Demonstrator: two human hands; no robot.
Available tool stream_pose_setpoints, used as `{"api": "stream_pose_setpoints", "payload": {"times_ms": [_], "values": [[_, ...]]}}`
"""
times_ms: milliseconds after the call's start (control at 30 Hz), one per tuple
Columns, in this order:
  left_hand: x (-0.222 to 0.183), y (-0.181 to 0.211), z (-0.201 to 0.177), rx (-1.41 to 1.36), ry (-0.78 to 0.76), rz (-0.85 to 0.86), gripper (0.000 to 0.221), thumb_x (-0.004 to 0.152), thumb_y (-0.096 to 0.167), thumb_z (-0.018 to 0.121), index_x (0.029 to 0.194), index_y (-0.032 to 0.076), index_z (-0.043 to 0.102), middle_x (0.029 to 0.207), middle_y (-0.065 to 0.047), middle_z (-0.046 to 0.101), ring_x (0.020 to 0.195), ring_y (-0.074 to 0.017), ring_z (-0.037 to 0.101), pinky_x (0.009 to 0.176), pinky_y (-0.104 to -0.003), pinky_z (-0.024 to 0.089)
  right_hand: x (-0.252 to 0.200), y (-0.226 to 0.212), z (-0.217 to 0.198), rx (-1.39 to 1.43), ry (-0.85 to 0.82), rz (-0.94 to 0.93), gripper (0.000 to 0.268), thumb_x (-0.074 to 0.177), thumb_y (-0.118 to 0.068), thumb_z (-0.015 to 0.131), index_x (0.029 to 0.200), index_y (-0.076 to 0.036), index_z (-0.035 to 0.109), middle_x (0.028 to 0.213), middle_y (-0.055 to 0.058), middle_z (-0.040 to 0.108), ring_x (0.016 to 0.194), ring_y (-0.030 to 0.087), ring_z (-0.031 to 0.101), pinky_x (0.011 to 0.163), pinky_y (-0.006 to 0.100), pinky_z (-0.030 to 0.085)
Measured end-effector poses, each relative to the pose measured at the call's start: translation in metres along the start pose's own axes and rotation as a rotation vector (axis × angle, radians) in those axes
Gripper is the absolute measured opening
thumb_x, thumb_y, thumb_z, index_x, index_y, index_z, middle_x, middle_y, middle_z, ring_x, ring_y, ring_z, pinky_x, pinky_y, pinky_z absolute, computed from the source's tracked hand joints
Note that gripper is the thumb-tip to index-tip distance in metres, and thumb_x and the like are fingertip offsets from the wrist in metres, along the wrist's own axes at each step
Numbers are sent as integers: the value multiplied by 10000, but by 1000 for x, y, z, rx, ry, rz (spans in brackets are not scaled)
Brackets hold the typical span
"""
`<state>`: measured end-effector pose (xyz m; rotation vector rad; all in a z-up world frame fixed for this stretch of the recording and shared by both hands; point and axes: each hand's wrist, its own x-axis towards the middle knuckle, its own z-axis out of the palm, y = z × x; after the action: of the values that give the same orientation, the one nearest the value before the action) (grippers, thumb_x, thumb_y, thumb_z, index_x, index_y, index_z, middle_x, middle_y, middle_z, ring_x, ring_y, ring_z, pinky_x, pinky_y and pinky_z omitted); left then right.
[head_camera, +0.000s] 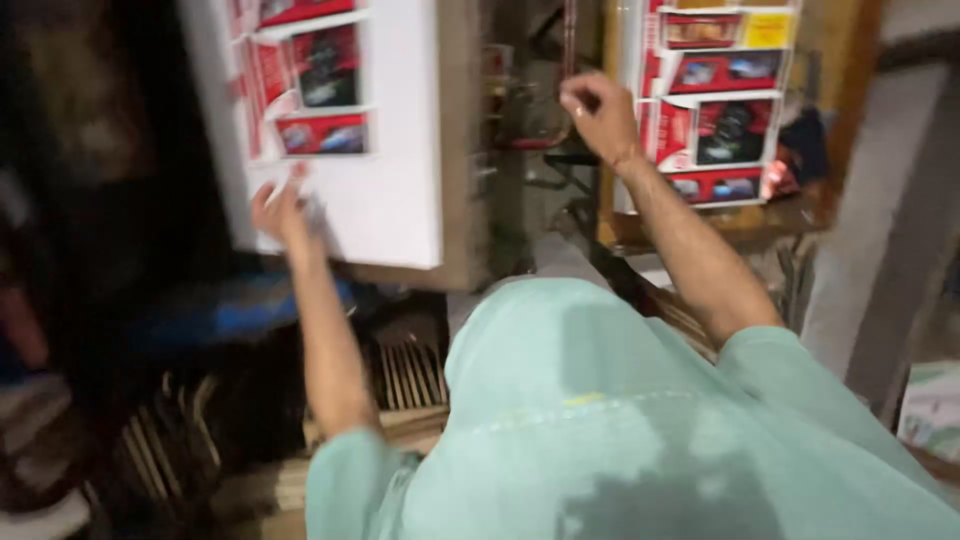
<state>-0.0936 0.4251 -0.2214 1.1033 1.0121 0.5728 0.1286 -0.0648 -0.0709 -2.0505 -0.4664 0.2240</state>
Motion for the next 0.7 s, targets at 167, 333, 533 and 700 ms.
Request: {"api": "stream_pose_setpoints", "payload": {"times_ms": [167,333,533,700], "values": [[-169,139,33,100,-248,243,334,955,-2,756,1250,9,599,936,-73,691,746,-133,663,584,-237,461,-128,118,-57,-693,73,457,454,832,-472,835,908,-39,721,1112,249,724,1097,422,665,1027,557,478],[-246,121,111,-173,-433,373,162,1060,10,678,1213,-10,631,857,-107,683,665,-140,641,640,-296,569,-148,113,-40,-1181,30,386,711,554,-715,867,780,-45,794,1028,385,683,1121,505,564,1073,550,352],[-315,2,222,388,-764,78,255,928,71,771,1157,44,664,877,-15,705,738,-91,671,598,-213,505,-144,152,-67,-703,-158,511,425,738,-477,830,813,-61,781,966,257,736,1168,427,613,1040,537,443],[-375,-158,298,467,-1426,-105,433,868,73,810,1258,13,631,971,-43,764,859,-90,712,785,-236,590,-144,139,-98,-423,-110,414,311,763,-369,801,715,-64,761,726,143,710,780,330,726,757,448,572]]}}
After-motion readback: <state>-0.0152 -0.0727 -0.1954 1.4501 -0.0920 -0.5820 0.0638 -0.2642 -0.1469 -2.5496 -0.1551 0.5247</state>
